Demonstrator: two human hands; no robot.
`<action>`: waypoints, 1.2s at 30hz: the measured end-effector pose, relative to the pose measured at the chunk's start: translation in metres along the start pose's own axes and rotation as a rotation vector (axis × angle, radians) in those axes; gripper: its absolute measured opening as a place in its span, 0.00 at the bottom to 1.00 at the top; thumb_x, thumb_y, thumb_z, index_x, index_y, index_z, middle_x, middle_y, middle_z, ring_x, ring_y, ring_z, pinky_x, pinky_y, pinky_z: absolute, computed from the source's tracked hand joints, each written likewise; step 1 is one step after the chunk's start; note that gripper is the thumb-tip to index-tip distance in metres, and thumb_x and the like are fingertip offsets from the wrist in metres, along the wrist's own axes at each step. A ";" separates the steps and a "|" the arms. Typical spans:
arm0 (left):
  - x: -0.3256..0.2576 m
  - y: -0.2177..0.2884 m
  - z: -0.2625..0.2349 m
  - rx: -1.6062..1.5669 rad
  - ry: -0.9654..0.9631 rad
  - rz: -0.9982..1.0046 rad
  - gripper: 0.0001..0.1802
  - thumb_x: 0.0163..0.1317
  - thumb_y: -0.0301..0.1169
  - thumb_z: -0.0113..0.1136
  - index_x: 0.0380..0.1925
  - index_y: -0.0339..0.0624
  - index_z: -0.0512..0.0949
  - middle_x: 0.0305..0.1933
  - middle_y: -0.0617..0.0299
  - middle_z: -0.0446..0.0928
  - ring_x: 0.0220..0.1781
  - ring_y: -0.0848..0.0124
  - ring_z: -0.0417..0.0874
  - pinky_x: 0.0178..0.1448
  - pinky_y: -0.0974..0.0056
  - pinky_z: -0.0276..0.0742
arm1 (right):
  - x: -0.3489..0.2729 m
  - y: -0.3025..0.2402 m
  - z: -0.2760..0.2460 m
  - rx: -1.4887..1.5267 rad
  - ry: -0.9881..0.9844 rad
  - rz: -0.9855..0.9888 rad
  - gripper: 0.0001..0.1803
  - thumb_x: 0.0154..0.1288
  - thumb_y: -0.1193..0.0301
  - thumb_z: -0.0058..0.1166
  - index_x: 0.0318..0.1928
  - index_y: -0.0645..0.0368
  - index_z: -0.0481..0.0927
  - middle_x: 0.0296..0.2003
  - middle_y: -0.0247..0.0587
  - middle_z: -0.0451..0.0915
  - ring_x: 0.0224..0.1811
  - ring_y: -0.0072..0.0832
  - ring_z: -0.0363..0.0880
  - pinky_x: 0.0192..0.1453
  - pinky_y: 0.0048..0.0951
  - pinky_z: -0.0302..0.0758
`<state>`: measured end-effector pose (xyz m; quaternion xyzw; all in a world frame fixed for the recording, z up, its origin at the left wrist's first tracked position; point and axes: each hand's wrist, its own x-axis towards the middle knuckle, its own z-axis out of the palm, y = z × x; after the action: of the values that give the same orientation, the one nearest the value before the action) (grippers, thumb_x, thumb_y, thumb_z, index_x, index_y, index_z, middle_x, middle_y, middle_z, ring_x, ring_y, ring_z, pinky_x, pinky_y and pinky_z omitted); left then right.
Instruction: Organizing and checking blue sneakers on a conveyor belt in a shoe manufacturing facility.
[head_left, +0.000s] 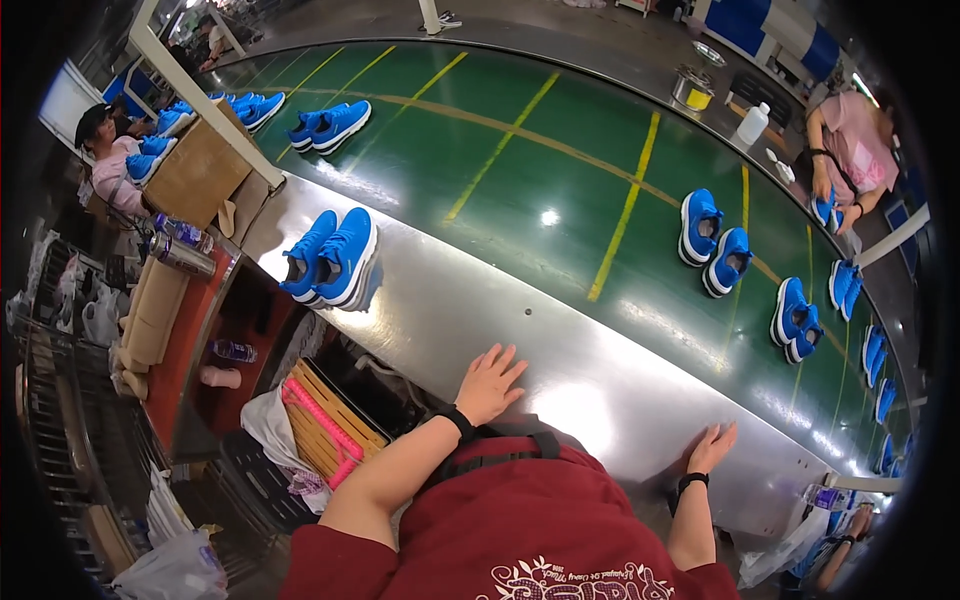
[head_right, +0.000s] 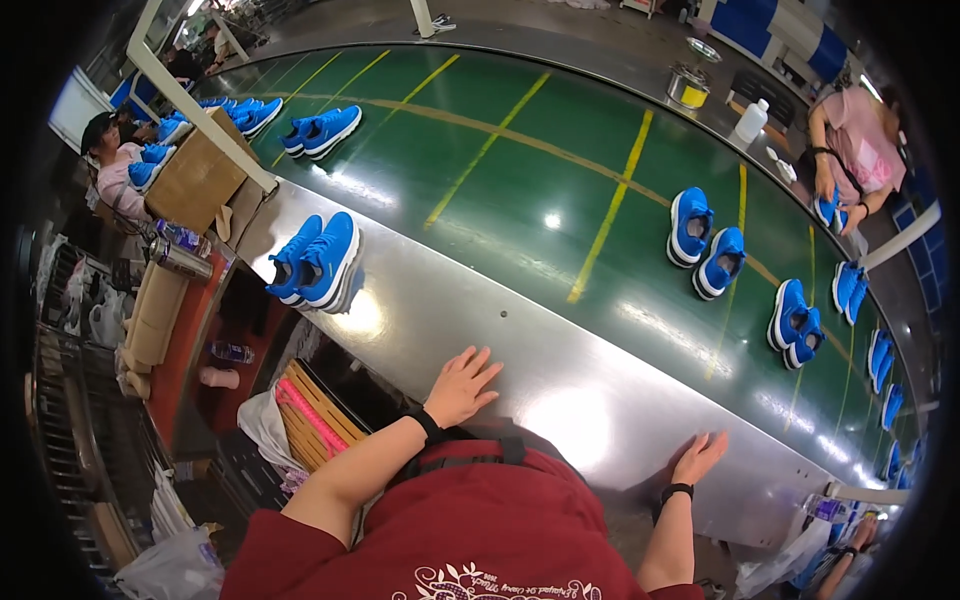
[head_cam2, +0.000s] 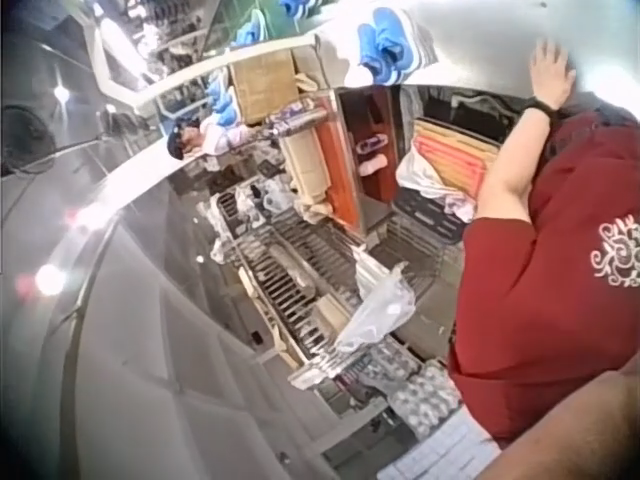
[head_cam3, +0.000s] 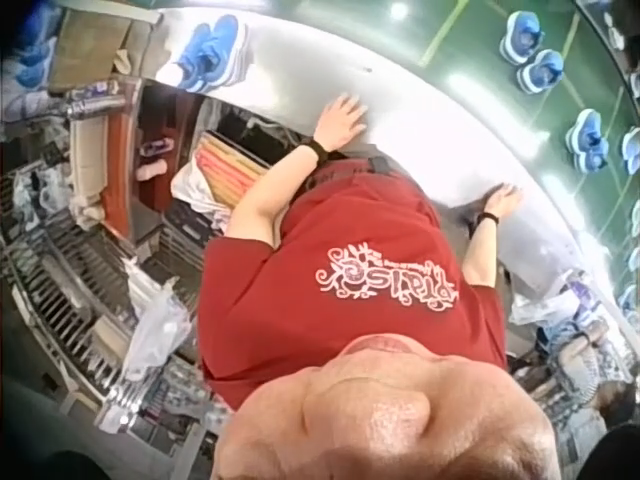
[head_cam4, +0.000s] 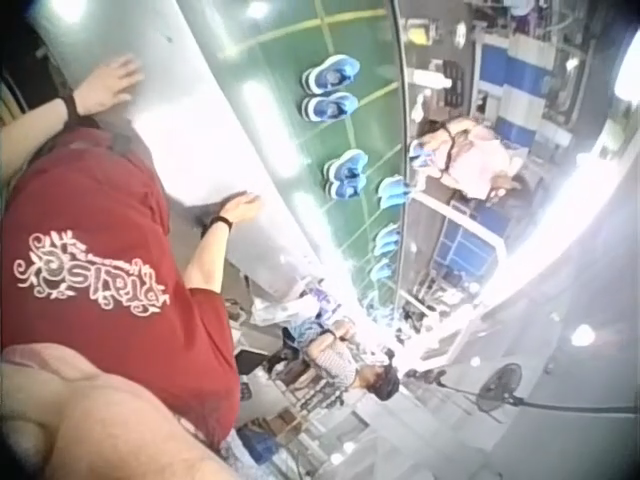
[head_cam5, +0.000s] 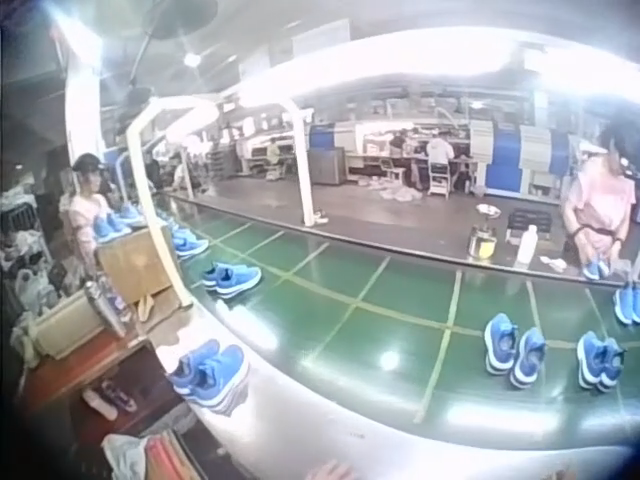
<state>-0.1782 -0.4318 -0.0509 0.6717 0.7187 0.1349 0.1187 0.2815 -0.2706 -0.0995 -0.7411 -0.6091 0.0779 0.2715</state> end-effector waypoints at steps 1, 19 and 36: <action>0.001 -0.007 -0.002 -0.004 0.002 -0.001 0.28 0.63 0.44 0.55 0.62 0.51 0.67 0.68 0.54 0.60 0.69 0.53 0.60 0.66 0.48 0.61 | -0.005 -0.004 0.001 -0.007 0.026 0.027 0.26 0.70 0.66 0.43 0.63 0.68 0.61 0.63 0.57 0.62 0.67 0.48 0.58 0.71 0.42 0.54; 0.082 -0.287 -0.224 -0.185 0.447 -0.175 0.15 0.55 0.31 0.64 0.43 0.41 0.81 0.41 0.51 0.80 0.47 0.53 0.78 0.52 0.56 0.74 | -0.114 -0.247 0.070 0.047 -0.254 -0.075 0.27 0.72 0.67 0.40 0.67 0.64 0.57 0.70 0.64 0.47 0.74 0.54 0.43 0.75 0.45 0.44; 0.210 -0.586 -0.263 0.553 0.314 -0.611 0.35 0.43 0.42 0.73 0.55 0.59 0.74 0.63 0.51 0.65 0.66 0.55 0.63 0.62 0.49 0.64 | -0.141 -0.345 0.113 -0.429 -0.615 -0.261 0.38 0.65 0.51 0.44 0.66 0.64 0.57 0.70 0.67 0.41 0.73 0.63 0.31 0.72 0.61 0.31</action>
<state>-0.8322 -0.2668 -0.0094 0.4061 0.9027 -0.0034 -0.1420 -0.1005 -0.3307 -0.0537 -0.6393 -0.7536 0.1319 -0.0770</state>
